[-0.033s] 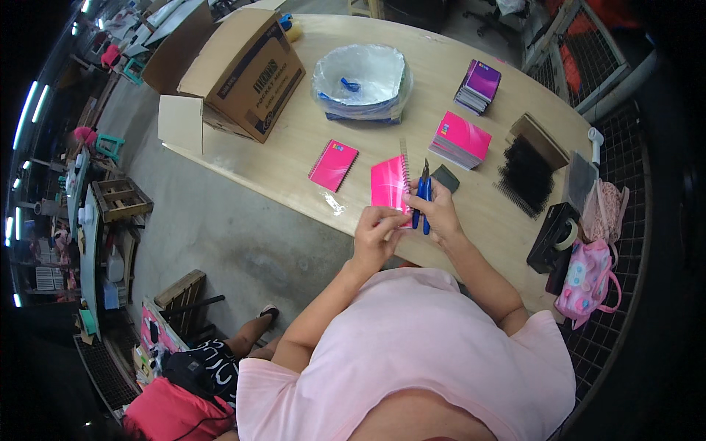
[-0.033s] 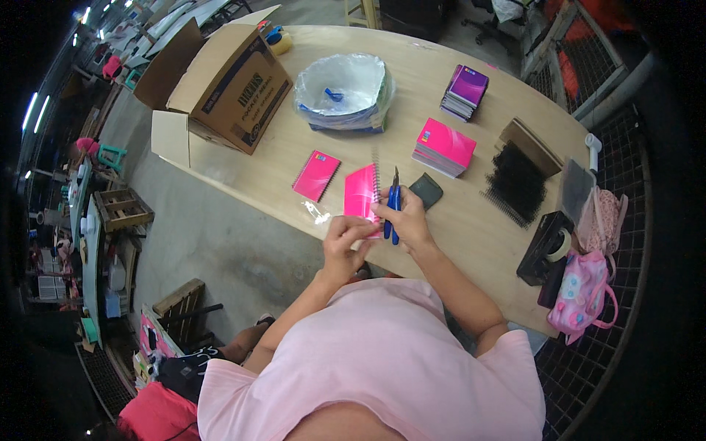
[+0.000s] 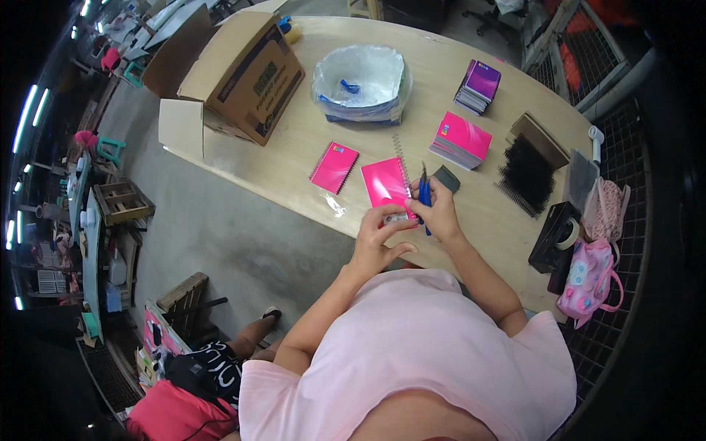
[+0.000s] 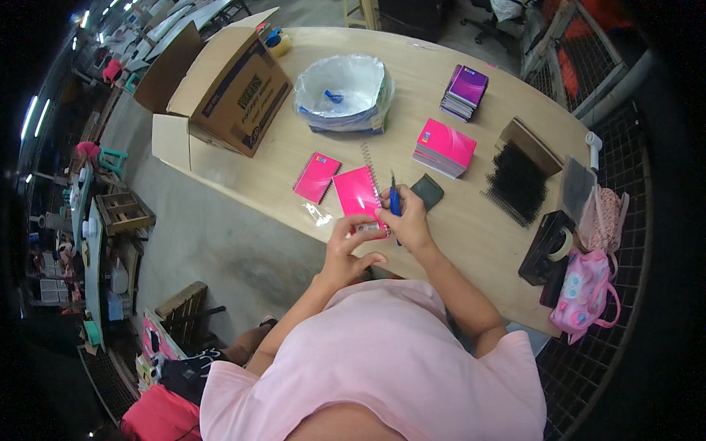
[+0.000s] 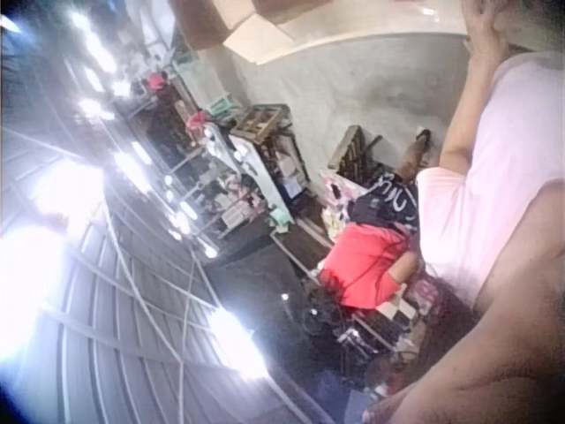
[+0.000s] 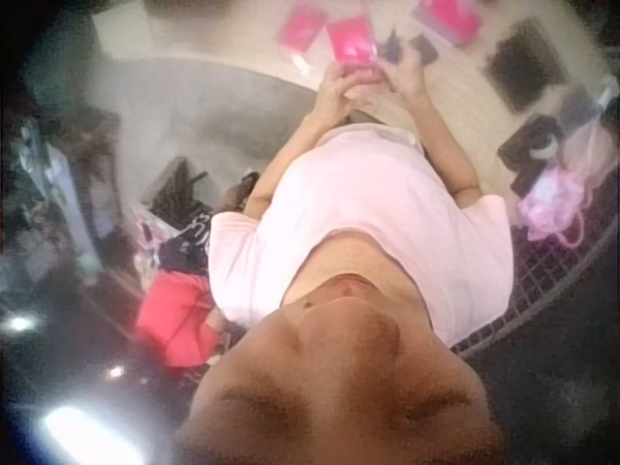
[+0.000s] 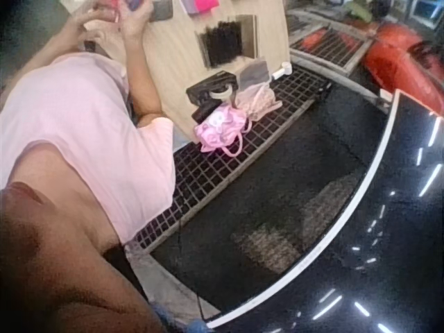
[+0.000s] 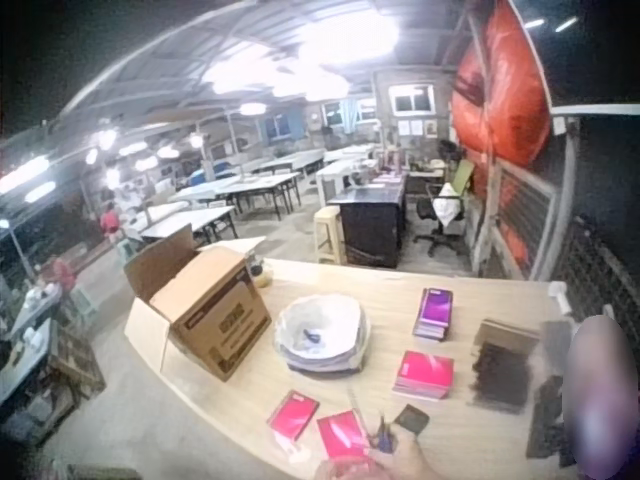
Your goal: The person assembles notebooks by hand, threading a wire coil through the punched holes of small pink and purple paper stacks and using pliers to clip the excess wire and secure the binding.
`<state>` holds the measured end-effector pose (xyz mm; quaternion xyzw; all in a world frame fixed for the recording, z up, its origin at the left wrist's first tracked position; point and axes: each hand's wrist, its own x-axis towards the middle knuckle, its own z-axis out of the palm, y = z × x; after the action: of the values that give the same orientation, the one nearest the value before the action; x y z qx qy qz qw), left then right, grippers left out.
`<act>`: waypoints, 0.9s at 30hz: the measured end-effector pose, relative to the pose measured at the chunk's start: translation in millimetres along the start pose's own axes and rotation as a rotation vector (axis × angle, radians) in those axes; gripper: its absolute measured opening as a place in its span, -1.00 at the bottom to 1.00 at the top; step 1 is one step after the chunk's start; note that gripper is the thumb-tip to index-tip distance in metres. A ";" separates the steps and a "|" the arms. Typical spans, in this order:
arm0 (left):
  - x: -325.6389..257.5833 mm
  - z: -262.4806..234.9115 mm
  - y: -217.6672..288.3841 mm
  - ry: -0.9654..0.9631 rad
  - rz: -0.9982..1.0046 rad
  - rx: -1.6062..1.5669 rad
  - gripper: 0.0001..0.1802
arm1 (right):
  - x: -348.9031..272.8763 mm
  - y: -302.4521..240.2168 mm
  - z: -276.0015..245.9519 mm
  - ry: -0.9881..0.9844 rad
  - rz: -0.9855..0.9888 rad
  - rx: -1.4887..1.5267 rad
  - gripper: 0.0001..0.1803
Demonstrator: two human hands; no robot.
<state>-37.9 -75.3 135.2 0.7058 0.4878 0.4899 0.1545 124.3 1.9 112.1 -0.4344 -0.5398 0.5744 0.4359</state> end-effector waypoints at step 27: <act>41.7 -35.1 -20.7 -0.216 -0.485 -0.656 -0.47 | 30.5 -65.4 -18.6 -0.150 -0.679 -1.002 -0.62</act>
<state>-76.8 -39.6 160.0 0.5314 0.4391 0.4919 0.5318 137.1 38.4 175.8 -0.3488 -0.8820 0.1083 0.2980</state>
